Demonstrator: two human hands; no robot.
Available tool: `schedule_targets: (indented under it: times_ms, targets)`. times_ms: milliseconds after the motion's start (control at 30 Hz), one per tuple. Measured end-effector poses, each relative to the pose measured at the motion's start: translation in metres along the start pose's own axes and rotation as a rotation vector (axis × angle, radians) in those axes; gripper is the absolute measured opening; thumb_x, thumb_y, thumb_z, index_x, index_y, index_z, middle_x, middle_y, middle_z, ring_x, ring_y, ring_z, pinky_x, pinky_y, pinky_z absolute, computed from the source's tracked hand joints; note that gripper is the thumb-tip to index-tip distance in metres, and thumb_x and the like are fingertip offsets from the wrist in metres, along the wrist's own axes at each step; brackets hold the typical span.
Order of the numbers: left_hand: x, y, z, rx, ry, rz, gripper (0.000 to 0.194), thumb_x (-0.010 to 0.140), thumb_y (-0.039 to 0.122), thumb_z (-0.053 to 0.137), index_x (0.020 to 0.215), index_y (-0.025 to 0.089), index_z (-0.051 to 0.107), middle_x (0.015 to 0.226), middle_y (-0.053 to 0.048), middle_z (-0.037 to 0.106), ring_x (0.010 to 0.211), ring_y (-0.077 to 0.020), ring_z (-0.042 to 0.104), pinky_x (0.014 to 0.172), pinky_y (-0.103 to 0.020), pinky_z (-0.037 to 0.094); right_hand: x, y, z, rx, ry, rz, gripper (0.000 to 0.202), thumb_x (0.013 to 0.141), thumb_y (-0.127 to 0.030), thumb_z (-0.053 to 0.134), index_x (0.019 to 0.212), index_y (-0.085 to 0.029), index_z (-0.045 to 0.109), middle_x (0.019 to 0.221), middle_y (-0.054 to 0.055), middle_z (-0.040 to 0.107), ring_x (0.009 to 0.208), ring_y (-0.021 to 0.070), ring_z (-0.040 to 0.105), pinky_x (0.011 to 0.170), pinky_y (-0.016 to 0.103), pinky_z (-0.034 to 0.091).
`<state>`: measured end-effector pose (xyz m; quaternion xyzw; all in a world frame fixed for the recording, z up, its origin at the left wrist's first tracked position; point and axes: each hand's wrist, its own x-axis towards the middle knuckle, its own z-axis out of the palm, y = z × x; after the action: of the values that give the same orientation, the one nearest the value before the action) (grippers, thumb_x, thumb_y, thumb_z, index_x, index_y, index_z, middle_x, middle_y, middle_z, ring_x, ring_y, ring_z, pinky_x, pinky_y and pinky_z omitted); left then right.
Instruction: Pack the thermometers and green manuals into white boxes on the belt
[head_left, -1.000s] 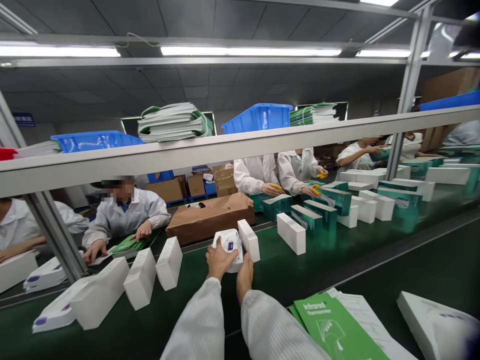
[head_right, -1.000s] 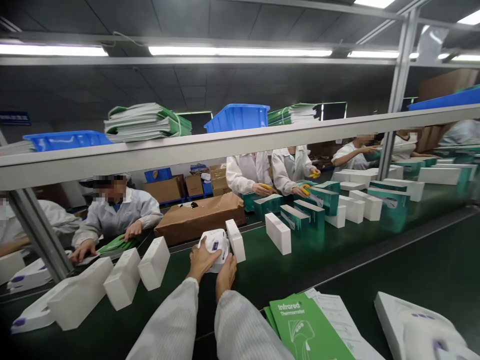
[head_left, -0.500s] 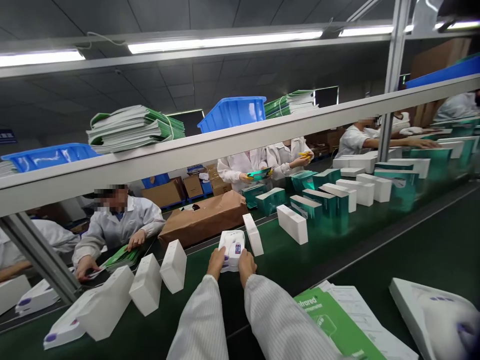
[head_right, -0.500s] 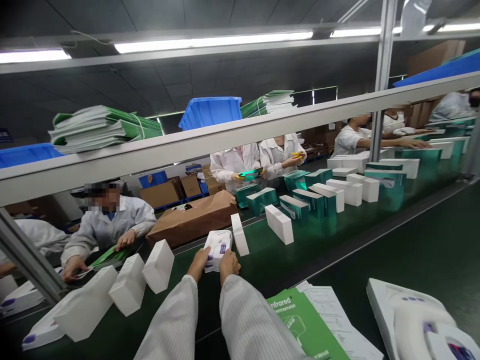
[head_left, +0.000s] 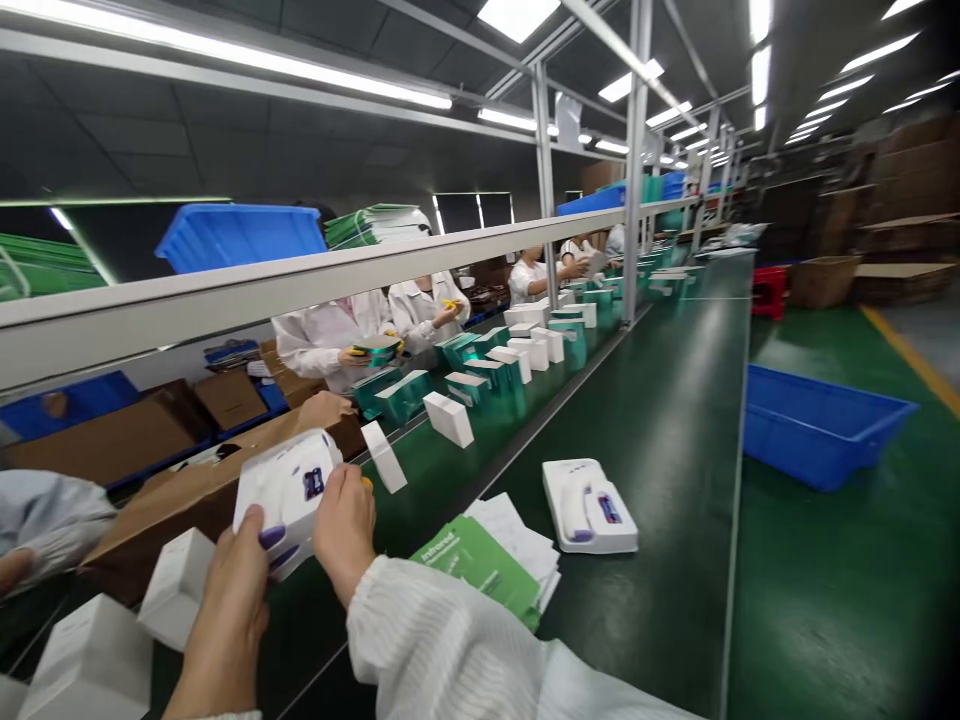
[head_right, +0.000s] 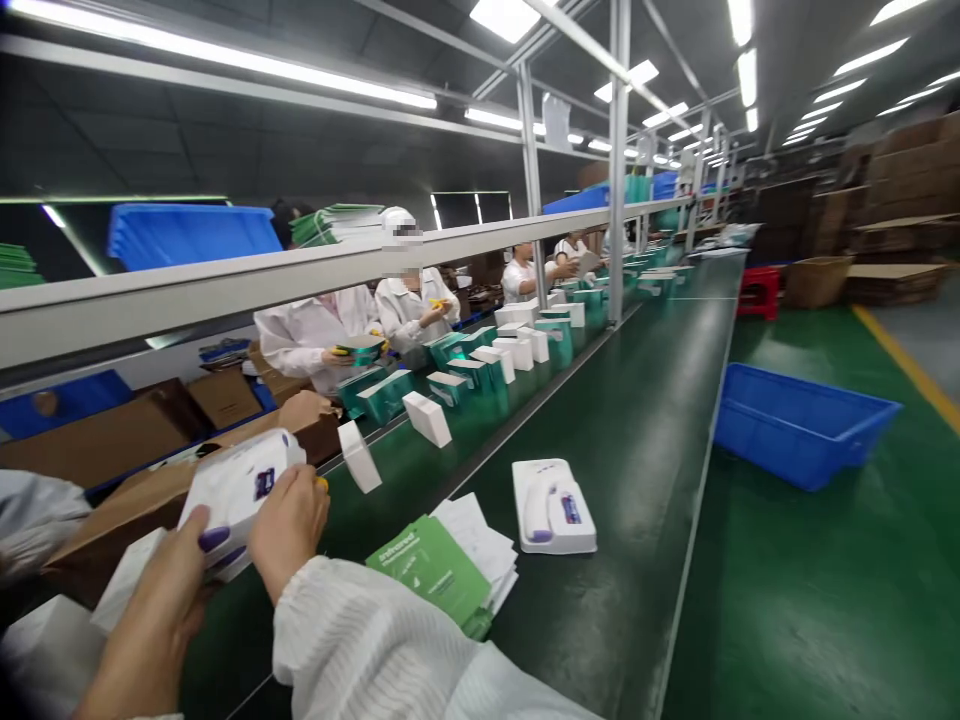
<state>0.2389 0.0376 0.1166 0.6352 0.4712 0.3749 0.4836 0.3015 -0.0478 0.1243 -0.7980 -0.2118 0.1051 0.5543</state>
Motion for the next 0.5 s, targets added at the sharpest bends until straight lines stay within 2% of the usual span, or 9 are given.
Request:
schedule_targets:
  times_ms: [67,133,200,300,400,500]
  targets:
    - [-0.039,0.023,0.024,-0.095,-0.101,0.018,0.054,0.088,0.055,0.038,0.128,0.021,0.047,0.122,-0.011,0.058,0.081,-0.0202,0.062,0.057,-0.030,0.051,-0.004,0.009,-0.052,0.039,0.090,-0.080,0.039,0.098,-0.032,0.021,0.109,-0.020,0.057,0.112,0.008,0.065,0.104,0.0229,0.060,0.090,0.035,0.045]
    - [-0.083,0.036,0.058,-0.189,-0.254,0.031,0.055,0.090,0.059,0.030,0.125,0.022,0.051,0.119,-0.009,0.061,0.090,-0.0198,0.063,0.067,-0.031,0.054,-0.006,0.032,-0.108,0.070,0.183,-0.127,0.038,0.097,-0.033,0.025,0.108,-0.020,0.059,0.110,0.007,0.066,0.100,0.0229,0.061,0.087,0.034,0.045]
    - [-0.126,0.039,0.098,-0.273,-0.428,0.033,0.055,0.090,0.059,0.029,0.123,0.022,0.054,0.116,-0.009,0.063,0.096,-0.0192,0.064,0.078,-0.031,0.054,-0.010,0.065,-0.161,0.103,0.292,-0.139,0.041,0.095,-0.036,0.024,0.108,-0.020,0.060,0.109,0.006,0.067,0.098,0.0212,0.061,0.084,0.031,0.045]
    - [-0.183,0.026,0.155,-0.329,-0.631,-0.041,0.064,0.086,0.065,0.033,0.125,0.018,0.053,0.118,-0.015,0.063,0.105,-0.0261,0.062,0.084,-0.037,0.053,-0.022,0.124,-0.226,0.127,0.448,-0.093,0.041,0.091,-0.040,0.027,0.106,-0.020,0.061,0.108,0.006,0.067,0.098,0.0220,0.060,0.082,0.031,0.044]
    - [-0.222,0.002,0.198,-0.357,-0.791,-0.146,0.068,0.083,0.068,0.038,0.130,0.020,0.050,0.125,-0.016,0.060,0.116,-0.0305,0.056,0.092,-0.041,0.049,-0.038,0.182,-0.264,0.119,0.539,-0.004,0.041,0.088,-0.044,0.029,0.100,-0.023,0.063,0.107,0.005,0.067,0.099,0.0249,0.059,0.082,0.033,0.043]
    - [-0.239,-0.021,0.220,-0.369,-0.930,-0.248,0.076,0.080,0.070,0.042,0.136,0.018,0.042,0.133,-0.018,0.053,0.127,-0.0337,0.045,0.098,-0.045,0.044,-0.050,0.231,-0.276,0.117,0.571,0.089,0.040,0.085,-0.044,0.032,0.094,-0.022,0.064,0.101,0.008,0.068,0.097,0.0279,0.059,0.082,0.037,0.042]
